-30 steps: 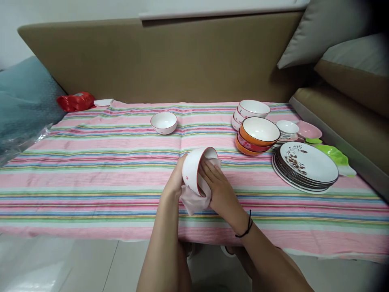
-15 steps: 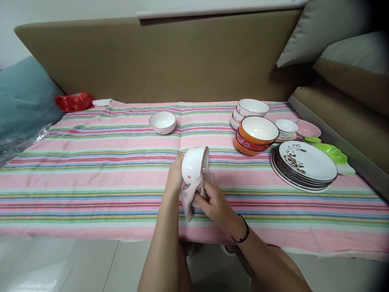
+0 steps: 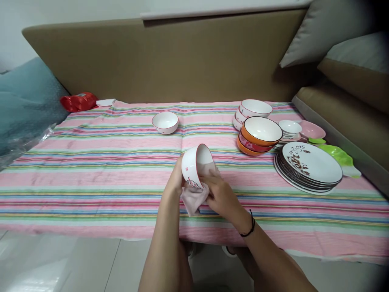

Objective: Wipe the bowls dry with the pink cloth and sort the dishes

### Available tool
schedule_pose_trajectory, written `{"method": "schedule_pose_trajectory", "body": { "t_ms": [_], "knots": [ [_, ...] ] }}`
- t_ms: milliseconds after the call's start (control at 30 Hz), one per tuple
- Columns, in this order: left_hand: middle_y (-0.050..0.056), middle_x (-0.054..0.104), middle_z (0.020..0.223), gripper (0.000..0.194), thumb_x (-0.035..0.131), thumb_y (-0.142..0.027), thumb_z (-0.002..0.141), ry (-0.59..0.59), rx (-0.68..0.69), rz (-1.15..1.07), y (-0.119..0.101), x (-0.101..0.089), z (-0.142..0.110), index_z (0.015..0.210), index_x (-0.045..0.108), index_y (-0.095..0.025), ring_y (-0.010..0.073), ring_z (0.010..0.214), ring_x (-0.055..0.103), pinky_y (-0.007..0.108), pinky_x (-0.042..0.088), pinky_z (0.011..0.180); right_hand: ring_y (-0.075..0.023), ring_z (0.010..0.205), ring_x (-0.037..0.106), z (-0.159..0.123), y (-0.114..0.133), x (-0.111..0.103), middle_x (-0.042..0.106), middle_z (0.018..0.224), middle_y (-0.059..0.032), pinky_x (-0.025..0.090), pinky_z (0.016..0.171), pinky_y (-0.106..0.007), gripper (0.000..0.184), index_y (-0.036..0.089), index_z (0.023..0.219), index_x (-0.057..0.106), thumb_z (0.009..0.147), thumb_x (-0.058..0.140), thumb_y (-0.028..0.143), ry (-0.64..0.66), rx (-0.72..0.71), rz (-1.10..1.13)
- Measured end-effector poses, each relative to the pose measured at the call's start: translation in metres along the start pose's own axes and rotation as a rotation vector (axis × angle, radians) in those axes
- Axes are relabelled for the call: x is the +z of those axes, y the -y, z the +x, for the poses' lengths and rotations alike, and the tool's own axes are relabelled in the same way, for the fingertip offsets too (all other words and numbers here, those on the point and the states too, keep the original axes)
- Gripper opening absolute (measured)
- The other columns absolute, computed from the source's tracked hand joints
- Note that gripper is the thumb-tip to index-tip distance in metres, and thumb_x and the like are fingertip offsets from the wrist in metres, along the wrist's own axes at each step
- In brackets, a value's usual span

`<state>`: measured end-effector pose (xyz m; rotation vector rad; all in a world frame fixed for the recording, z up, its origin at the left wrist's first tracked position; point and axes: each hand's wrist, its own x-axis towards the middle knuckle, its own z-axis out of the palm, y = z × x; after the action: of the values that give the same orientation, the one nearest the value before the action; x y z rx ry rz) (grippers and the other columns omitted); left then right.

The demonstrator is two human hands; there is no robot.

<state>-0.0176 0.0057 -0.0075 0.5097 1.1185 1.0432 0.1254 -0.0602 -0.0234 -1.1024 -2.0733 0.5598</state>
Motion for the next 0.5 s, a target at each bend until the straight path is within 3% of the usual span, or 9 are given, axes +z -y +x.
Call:
{"method": "schedule_pose_trajectory", "body": {
  "t_ms": [67,100,167,233,300,400,433,500],
  "knots": [
    [-0.006,0.049,0.051,0.033,0.07,-0.046,0.063,-0.047,0.04,0.042,-0.001,0.0,-0.001,0.07,0.053,-0.019,0.0075,0.041,0.039,0.022,0.031,0.039,-0.0179,0.078,0.065,-0.001,0.008,0.004,0.069,0.083,-0.0024,0.054,0.076,-0.033,0.025,0.017,0.099,0.065,0.077,0.053,0.011,-0.006,0.083,0.179],
    [-0.007,0.046,0.05,0.034,0.07,-0.046,0.063,-0.064,0.051,0.058,-0.002,-0.001,-0.001,0.068,0.051,-0.019,0.0066,0.04,0.036,0.021,0.029,0.038,-0.0147,0.066,0.061,-0.001,0.011,0.006,0.065,0.072,0.0007,0.052,0.063,-0.026,0.019,0.017,0.093,0.064,0.078,0.053,0.012,-0.015,0.134,0.251],
    [-0.007,0.041,0.047,0.035,0.069,-0.048,0.063,-0.078,0.05,0.065,-0.003,-0.002,-0.001,0.065,0.047,-0.019,0.0059,0.038,0.032,0.021,0.026,0.037,-0.0114,0.055,0.054,-0.001,0.013,0.009,0.058,0.062,0.0042,0.045,0.052,-0.022,0.011,0.018,0.085,0.062,0.081,0.053,0.015,-0.033,0.201,0.337],
    [-0.007,0.042,0.047,0.036,0.068,-0.049,0.064,-0.051,0.033,0.034,-0.003,-0.003,0.0,0.065,0.048,-0.02,0.0066,0.038,0.034,0.021,0.027,0.037,-0.0125,0.061,0.057,0.001,0.009,0.008,0.061,0.066,0.0036,0.048,0.057,-0.023,0.014,0.018,0.085,0.063,0.08,0.052,0.013,-0.028,0.181,0.339],
    [-0.006,0.045,0.048,0.037,0.067,-0.053,0.064,-0.011,0.016,0.005,-0.002,-0.005,0.0,0.068,0.052,-0.02,0.0081,0.039,0.037,0.022,0.03,0.038,-0.0171,0.079,0.064,0.004,0.001,0.003,0.07,0.084,0.0006,0.053,0.078,-0.032,0.024,0.02,0.092,0.066,0.078,0.051,0.008,-0.003,0.102,0.251],
    [-0.004,0.049,0.049,0.043,0.065,-0.062,0.066,0.05,-0.025,0.044,0.0,-0.006,-0.001,0.073,0.057,-0.02,0.0107,0.039,0.041,0.024,0.031,0.038,-0.0235,0.113,0.06,0.007,-0.013,-0.006,0.069,0.115,-0.0049,0.036,0.11,-0.047,0.041,0.023,0.108,0.066,0.076,0.049,0.005,0.026,0.009,0.037],
    [-0.002,0.052,0.05,0.045,0.065,-0.064,0.066,0.066,-0.039,0.074,0.0,-0.006,-0.003,0.076,0.059,-0.02,0.0117,0.04,0.044,0.024,0.032,0.038,-0.0244,0.117,0.058,0.006,-0.016,-0.008,0.068,0.12,-0.0061,0.032,0.112,-0.049,0.043,0.023,0.111,0.066,0.076,0.048,0.005,0.031,-0.01,-0.006],
    [0.001,0.057,0.054,0.052,0.062,-0.07,0.067,0.105,-0.079,0.136,-0.002,-0.007,-0.006,0.081,0.062,-0.02,0.0139,0.042,0.049,0.025,0.035,0.039,-0.0248,0.111,0.061,0.005,-0.02,-0.013,0.069,0.115,-0.0072,0.041,0.105,-0.046,0.041,0.021,0.107,0.067,0.075,0.046,0.005,0.016,-0.019,-0.006]
  ]
}}
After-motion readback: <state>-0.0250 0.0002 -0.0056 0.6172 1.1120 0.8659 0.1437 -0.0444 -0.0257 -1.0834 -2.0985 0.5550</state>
